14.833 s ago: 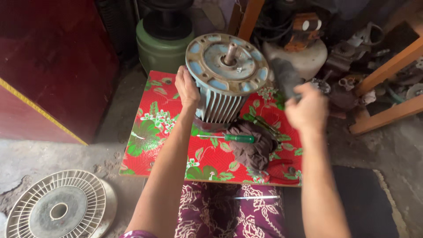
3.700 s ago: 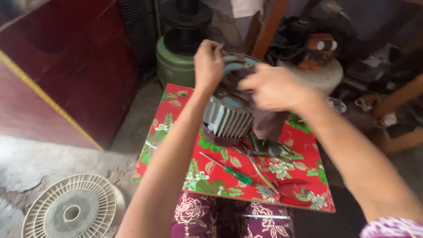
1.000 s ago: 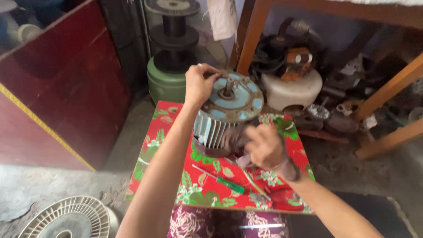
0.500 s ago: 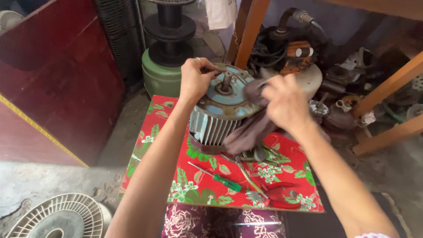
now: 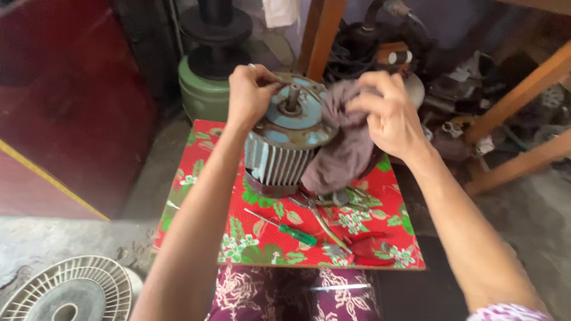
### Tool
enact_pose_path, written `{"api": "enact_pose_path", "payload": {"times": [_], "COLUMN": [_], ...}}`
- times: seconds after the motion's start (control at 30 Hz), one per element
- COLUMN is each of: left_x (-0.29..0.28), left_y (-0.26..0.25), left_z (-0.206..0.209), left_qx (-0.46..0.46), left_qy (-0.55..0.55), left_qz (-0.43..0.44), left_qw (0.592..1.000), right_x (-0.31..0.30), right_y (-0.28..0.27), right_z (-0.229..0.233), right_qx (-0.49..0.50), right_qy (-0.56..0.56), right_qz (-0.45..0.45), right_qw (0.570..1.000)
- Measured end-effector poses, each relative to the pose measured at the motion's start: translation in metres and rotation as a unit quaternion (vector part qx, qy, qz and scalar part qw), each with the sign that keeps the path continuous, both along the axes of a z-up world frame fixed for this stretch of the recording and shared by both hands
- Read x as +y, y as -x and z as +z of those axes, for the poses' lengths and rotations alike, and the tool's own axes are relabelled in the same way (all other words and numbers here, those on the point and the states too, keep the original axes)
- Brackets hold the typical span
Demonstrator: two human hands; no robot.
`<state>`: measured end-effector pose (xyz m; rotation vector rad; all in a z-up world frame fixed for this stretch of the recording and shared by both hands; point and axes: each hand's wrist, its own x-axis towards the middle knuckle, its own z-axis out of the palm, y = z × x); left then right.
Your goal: The person disassembles and reassembles an electric motor housing on a table, removing small internal fasteners with a cloth and a screwdriver, wiping parts, and fitting a metal top bracket.
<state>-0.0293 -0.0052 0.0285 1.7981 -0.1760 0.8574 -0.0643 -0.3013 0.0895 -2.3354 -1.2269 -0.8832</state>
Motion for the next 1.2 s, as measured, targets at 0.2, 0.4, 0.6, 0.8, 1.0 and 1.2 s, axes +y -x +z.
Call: {"api": "enact_pose_path", "payload": {"times": [0.2,0.4,0.6,0.8,1.0,1.2], "left_x": [0.004,0.004,0.004,0.004,0.003,0.003], "left_y": [-0.003,-0.004,-0.003,-0.005,-0.007,-0.004], "left_z": [-0.006,-0.005,-0.003,-0.005,-0.007,-0.006], "left_qx": [0.008,0.005,-0.01,-0.007,-0.011,-0.031], "left_qy": [-0.005,0.002,0.008,0.028,0.016,-0.012], "left_qz": [-0.002,-0.031,-0.023,-0.025,-0.012,0.004], "left_qw": [1.0,1.0,1.0,0.999,1.0,0.999], "right_x": [0.03,0.042,0.086,-0.004,-0.023,0.057], "right_y": [0.021,0.022,0.036,-0.064,-0.037,-0.017], "right_z": [-0.034,-0.023,-0.023,0.046,0.026,-0.012], "right_qx": [-0.015,0.019,0.001,0.249,0.009,0.095], "right_qy": [0.037,0.09,0.272,0.232,-0.012,0.046], "right_qz": [0.047,0.003,-0.23,-0.138,-0.111,0.038], "right_qw": [0.998,0.996,0.934,0.93,0.994,0.994]}}
